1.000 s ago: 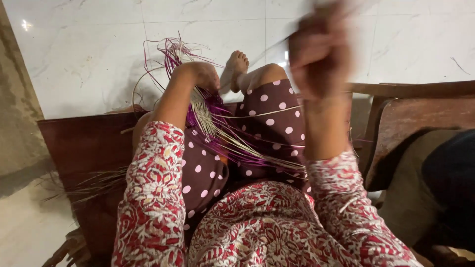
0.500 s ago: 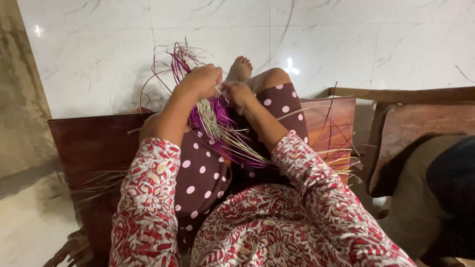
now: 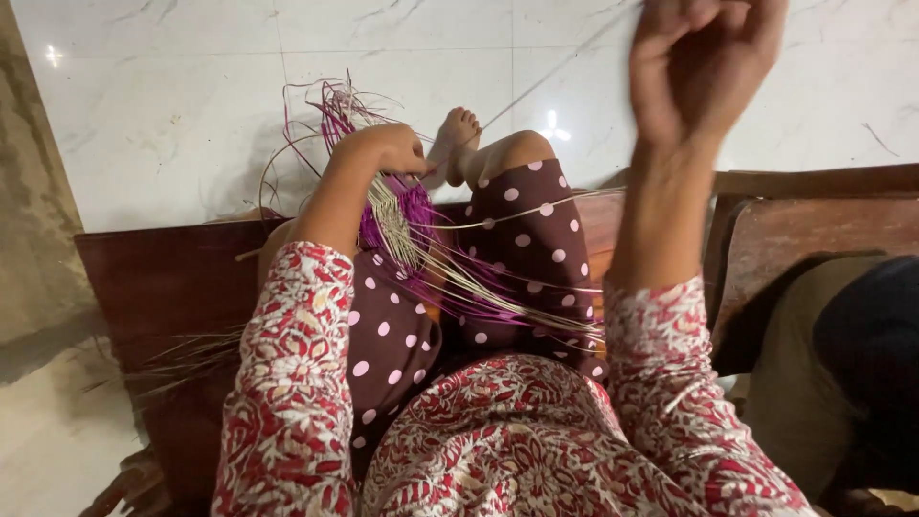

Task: The person sits on a low wooden bench and weaves thin purple and beige strands by hand, repeatedly pulling strands through a bundle held between their legs. The hands continuously interlace and tighten the strands to form a woven structure.

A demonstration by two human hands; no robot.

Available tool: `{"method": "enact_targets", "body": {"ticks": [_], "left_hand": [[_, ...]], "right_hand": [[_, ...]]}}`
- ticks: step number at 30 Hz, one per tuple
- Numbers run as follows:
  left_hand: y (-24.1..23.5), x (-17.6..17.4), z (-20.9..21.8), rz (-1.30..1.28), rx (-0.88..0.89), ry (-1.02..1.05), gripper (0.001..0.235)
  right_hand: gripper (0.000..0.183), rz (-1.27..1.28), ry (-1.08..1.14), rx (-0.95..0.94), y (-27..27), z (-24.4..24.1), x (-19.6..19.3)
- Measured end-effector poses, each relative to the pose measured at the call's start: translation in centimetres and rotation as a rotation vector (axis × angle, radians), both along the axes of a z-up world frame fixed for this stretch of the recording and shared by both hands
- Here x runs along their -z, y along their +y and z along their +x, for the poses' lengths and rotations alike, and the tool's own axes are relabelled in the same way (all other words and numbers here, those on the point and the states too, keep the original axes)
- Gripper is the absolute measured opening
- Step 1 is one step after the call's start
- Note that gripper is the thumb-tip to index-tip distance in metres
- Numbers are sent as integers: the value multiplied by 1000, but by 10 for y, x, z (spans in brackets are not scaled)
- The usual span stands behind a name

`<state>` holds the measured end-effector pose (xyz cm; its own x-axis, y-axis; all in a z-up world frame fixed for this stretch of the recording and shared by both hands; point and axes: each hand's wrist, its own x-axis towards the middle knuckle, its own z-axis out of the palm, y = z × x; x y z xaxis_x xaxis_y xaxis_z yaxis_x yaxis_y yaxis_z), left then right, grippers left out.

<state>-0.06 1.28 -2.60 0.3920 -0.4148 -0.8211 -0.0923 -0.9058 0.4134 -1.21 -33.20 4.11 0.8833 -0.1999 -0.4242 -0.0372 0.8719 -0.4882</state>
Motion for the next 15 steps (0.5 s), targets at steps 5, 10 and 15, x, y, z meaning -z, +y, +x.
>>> {"method": "enact_targets", "body": {"ticks": [5, 10, 15], "left_hand": [[0, 55, -6, 85, 39, 60, 37], [8, 79, -33, 5, 185, -365, 22], [14, 89, -40, -60, 80, -497, 22]], "right_hand": [[16, -478, -206, -577, 124, -20, -8], [27, -1624, -254, -1208, 178, -63, 134], [39, -1087, 544, -1010, 211, -75, 212]]}}
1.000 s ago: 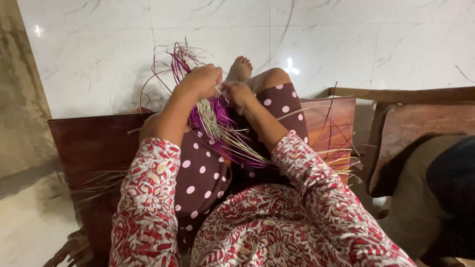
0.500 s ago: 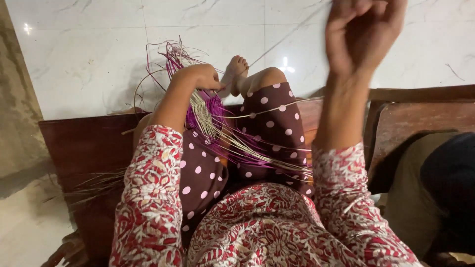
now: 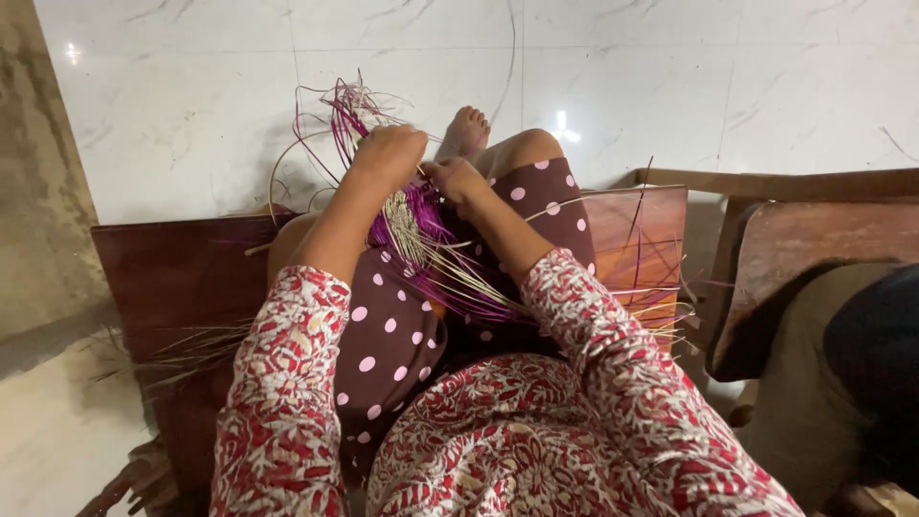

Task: The person sits on a low wooden bench and weaves thin purple and beige strands by hand, repeatedly pulling strands through a bundle held between their legs. The hands continuously interlace and tighten the strands to form a woven structure.

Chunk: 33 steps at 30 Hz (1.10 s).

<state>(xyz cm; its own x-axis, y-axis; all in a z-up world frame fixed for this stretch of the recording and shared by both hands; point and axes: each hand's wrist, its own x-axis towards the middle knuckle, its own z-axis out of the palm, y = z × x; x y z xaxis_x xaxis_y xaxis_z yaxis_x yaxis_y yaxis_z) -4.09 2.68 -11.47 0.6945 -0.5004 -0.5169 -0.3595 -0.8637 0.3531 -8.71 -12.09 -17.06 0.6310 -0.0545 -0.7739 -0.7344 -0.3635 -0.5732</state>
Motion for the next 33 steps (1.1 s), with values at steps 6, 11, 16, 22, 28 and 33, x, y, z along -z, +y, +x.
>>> {"method": "enact_targets", "body": {"ticks": [6, 11, 16, 22, 28, 33], "left_hand": [[-1, -92, 17, -117, -182, 390, 22], [-15, -134, 23, -80, -218, 545, 32], [-8, -119, 12, -40, -43, 435, 27], [37, -153, -20, -318, -129, 291, 32], [97, -102, -58, -154, -226, 186, 25], [96, -62, -67, 171, -353, 227, 19]], "right_hand": [[45, -76, -239, 8, -73, 4, -118], [45, 384, -507, 821, -223, 84, -112], [15, 915, -704, 1222, -241, 109, -218], [34, 228, -556, 414, -142, 73, -174], [32, -33, -200, -379, -29, 6, -153], [28, 18, -211, -227, -18, -5, -66]]}}
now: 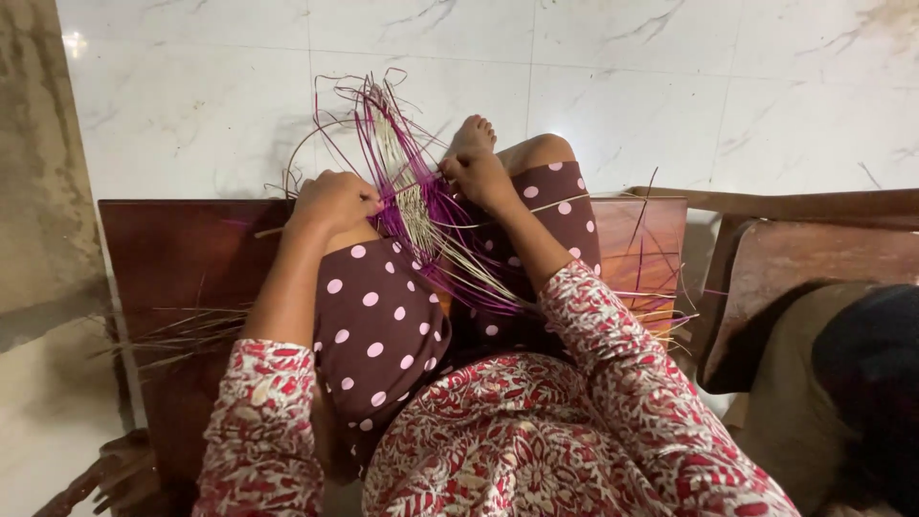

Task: The person sits on a low wooden bench and weaves thin purple and beige strands by hand, repeatedly pulling strands through a bundle held between their legs. The hands continuously interlace and tighten the strands to form a woven structure.

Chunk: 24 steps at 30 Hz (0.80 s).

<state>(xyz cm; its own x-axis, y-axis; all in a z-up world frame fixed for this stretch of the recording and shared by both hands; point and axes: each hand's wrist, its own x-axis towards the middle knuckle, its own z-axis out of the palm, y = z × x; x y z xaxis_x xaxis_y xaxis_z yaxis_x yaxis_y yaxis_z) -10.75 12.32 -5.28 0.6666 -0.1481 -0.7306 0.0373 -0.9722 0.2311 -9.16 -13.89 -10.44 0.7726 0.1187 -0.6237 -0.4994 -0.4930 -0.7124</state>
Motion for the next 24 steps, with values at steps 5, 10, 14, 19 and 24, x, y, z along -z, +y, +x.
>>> {"method": "enact_targets", "body": {"ticks": [5, 10, 14, 19, 24], "left_hand": [[-3, -8, 0, -15, -72, 48, 21], [-4, -22, 0, -29, -96, 53, 22], [-2, -81, -9, -104, -136, 98, 25], [14, -99, -15, -249, -251, 59, 28], [38, -85, -22, -327, -417, -89, 27]], "right_hand": [[22, -218, 13, -144, 1, 0, 13], [21, -328, -228, -266, 4, 8, -8], [13, -42, -704, -589, 25, 10, -35], [18, -66, -610, -755, 43, 9, -17], [19, -87, -732, -833, 77, -9, -30]]}}
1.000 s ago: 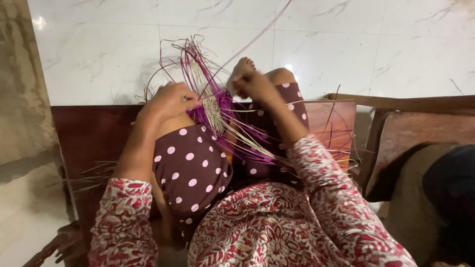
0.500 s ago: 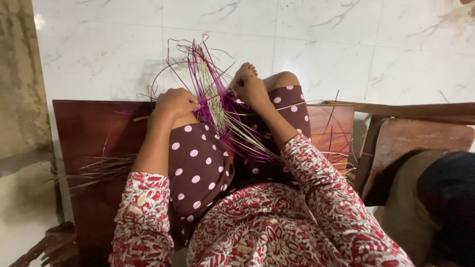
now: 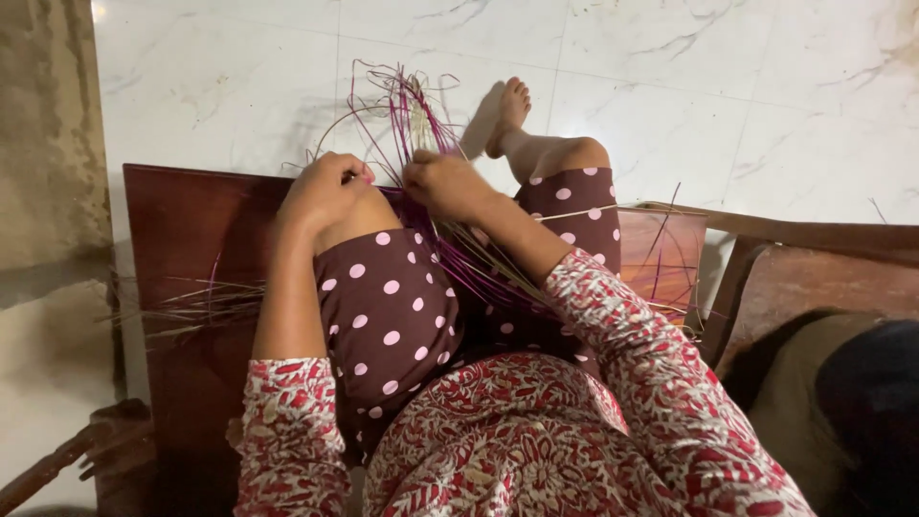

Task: The person sits on a low wooden bench and weaves thin purple and beige strands by hand, repeatedly pulling strands through a bundle held between their legs. The hands continuously interlace and tighten the strands to form a woven structure.

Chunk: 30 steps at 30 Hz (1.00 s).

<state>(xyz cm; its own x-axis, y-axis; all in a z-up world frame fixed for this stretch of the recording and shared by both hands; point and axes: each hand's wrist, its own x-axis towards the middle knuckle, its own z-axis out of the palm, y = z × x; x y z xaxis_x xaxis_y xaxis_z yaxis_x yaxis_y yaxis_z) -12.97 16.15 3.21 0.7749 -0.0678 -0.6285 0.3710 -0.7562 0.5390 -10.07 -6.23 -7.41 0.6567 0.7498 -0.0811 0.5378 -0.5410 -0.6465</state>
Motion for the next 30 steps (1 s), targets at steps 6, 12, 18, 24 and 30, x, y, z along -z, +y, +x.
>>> {"method": "enact_targets", "body": {"ticks": [6, 12, 18, 24, 30], "left_hand": [[12, 69, 1, 156, -206, -18, 32], [-6, 100, 39, 261, -173, 58, 45], [-20, 132, 80, 121, -85, -169, 22], [-45, 48, 75, 83, -123, -320, 37], [-36, 68, 22, 415, 218, -395, 22]], "right_hand": [[14, -4, -50, 67, 45, 8, 51], [15, 16, 147, 158, 40, 23, 48], [14, -9, 186, 175, 42, 22, 42], [12, -101, 211, 212, 50, 28, 57], [16, -170, 310, 97, 46, 35, 74]]}}
